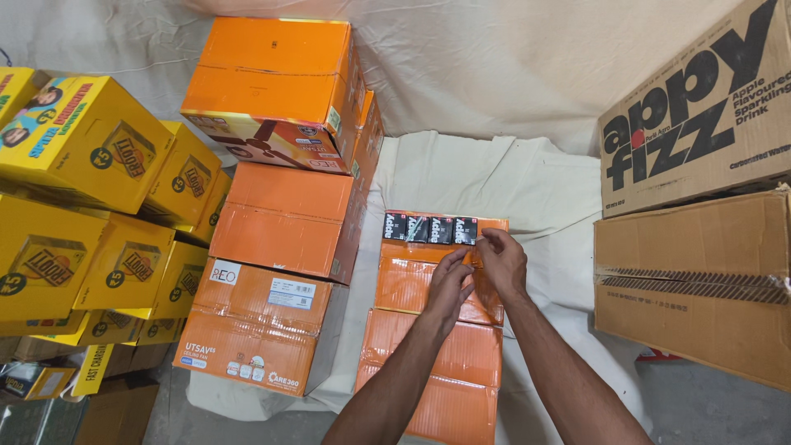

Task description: The person repeatedly picks up small black boxes from a large stack and places them one by one onto an orange box. The action is continuous and repetitive throughout the clip.

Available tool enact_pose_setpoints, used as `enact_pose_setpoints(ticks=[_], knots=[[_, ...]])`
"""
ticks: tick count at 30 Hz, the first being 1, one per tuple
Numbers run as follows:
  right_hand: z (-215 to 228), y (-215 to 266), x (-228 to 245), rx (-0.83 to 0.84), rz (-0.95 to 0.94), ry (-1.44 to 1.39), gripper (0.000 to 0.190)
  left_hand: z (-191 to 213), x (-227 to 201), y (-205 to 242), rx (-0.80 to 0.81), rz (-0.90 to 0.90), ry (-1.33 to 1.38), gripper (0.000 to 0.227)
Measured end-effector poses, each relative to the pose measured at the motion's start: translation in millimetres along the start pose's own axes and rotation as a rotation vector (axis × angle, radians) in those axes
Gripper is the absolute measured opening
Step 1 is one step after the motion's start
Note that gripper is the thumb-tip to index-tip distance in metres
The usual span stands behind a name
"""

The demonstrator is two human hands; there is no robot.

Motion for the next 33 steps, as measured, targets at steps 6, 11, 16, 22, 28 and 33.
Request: enact_pose_setpoints(ticks=[6, 11, 16, 22, 28, 33], knots=[[21, 30, 43, 0.044, 0.090, -0.062, 0.037, 23, -70, 41, 0.013, -0.139, -0.206, 0.066], [22, 41, 92, 0.097, 0.195, -0.088, 0.041, 34, -137, 73, -0.008, -0.265, -0.206, 0.072], [10, 68, 148, 0.154, 0.300, -0.089, 0.038, 50, -204, 139, 0.017, -0.399, -0.252, 0.080], [-36, 139, 231, 0.311, 0.462, -0.152, 0.038, 96, -264, 243, -0.071, -0.481, -0.329, 0.073], [-117, 246, 281, 0.599, 0.556, -0.189, 0.043, 184, -286, 358, -0.249, -0.640, -0.259, 0.075], [-180, 374, 308, 0.807, 0.648, -0.110, 0.050, 297, -274, 455, -0.423, -0.777, -0.302, 0.079]])
Point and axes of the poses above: each hand's wrist, its own y-axis away from the middle knuckle, its own z-axis out of the back of the hand, x = y × z, the point moved 6 cm from there along -y, towards the middle knuckle, and after that the axes turned 2 degrees about y, right-handed, at the moved point
